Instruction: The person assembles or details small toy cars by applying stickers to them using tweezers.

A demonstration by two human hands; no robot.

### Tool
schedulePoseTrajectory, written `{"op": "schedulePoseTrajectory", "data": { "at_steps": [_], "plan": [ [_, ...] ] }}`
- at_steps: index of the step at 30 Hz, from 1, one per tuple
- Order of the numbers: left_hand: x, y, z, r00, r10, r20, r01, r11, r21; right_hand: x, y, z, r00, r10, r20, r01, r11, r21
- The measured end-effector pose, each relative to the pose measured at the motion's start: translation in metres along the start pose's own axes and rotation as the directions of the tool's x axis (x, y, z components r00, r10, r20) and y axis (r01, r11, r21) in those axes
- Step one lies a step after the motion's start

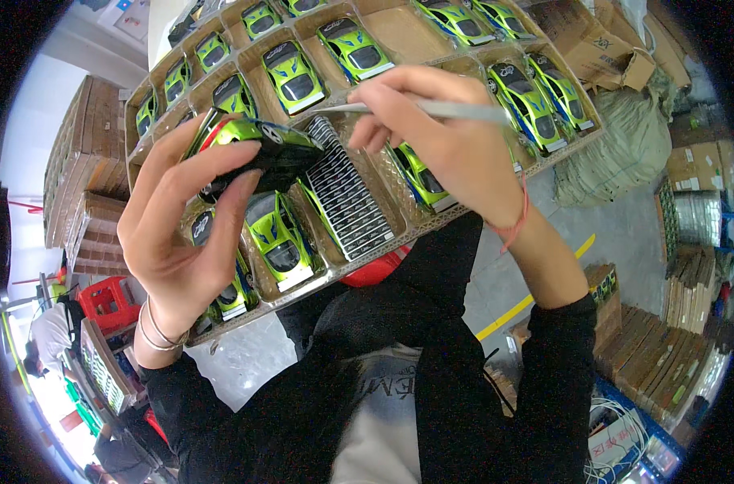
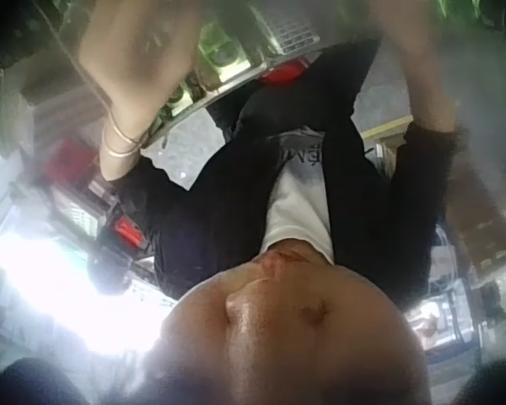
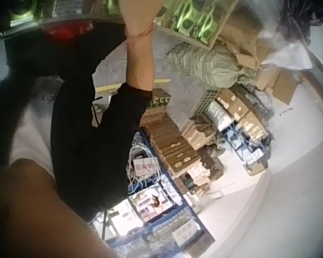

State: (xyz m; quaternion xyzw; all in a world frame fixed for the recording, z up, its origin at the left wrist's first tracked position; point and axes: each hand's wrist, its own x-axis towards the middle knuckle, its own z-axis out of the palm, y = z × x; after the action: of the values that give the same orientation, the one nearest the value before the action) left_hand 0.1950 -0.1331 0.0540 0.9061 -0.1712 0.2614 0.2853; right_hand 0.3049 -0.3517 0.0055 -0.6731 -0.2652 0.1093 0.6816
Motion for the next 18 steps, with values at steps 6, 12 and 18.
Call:
{"op": "schedulePoseTrajectory", "data": {
  "at_steps": [6, 12, 18],
  "plan": [
    [0.002, 0.002, 0.001, 0.999, 0.009, 0.031, -0.009, 1.0, 0.007, 0.041, 0.022, -0.004, 0.985, 0.121, 0.126, -0.1, 0.982, -0.157],
    [-0.003, -0.006, 0.003, 0.999, -0.016, 0.048, 0.017, 1.0, -0.019, 0.048, 0.03, -0.003, 0.986, 0.139, 0.092, -0.136, 0.99, -0.046],
    [0.0, -0.011, 0.005, 0.998, -0.032, 0.059, 0.036, 0.998, -0.057, 0.048, 0.033, -0.002, 0.985, 0.138, 0.105, -0.135, 0.99, -0.04]
  ]
}}
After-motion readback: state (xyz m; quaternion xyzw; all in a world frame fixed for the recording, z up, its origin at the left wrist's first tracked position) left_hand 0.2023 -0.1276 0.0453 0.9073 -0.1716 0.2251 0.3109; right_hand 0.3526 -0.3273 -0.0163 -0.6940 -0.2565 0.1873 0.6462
